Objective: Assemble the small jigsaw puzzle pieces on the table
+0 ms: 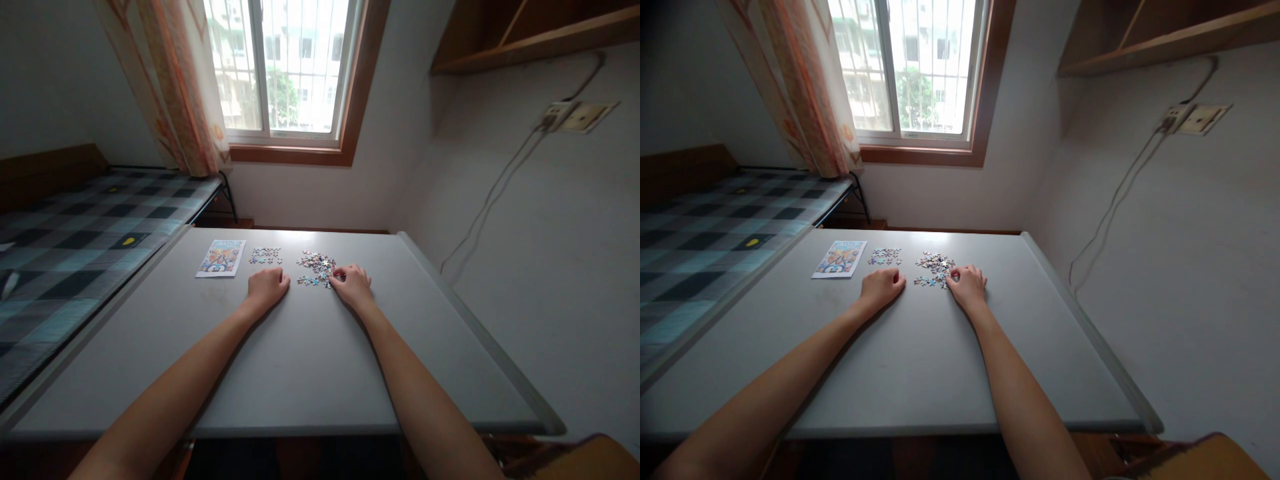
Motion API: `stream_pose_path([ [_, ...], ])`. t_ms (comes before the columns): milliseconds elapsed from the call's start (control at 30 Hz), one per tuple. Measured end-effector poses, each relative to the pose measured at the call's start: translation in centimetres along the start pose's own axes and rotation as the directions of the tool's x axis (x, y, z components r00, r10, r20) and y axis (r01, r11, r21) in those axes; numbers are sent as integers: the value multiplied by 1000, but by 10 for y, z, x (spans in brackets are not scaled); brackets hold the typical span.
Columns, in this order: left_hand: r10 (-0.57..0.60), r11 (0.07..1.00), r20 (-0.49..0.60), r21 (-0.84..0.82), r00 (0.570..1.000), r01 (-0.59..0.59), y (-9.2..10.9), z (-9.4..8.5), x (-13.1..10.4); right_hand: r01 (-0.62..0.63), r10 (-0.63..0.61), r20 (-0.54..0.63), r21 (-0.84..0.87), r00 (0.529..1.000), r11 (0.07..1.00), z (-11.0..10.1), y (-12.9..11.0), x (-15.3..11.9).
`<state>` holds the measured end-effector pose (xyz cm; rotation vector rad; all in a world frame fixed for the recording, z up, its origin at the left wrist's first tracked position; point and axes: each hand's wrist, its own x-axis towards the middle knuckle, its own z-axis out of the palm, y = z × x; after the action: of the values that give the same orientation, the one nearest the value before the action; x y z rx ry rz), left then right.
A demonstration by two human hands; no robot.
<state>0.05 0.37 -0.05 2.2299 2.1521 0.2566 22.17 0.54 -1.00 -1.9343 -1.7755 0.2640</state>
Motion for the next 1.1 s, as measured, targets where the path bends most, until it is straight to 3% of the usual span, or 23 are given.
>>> stream_pose_path([
  [667, -27, 1000, 22, -2, 999, 27, 0, 0, 0, -30, 30, 10, 8, 999, 1000, 3, 2, 4],
  [900, 66, 998, -111, -17, 992, -68, 3, -1, -2, 33, -34, 5, 91, 999, 995, 4, 3, 6],
  [1100, 127, 992, -116, 21, 985, -125, 1, 6, 0, 92, -91, -17, 151, 996, 984, 6, 4, 6],
])
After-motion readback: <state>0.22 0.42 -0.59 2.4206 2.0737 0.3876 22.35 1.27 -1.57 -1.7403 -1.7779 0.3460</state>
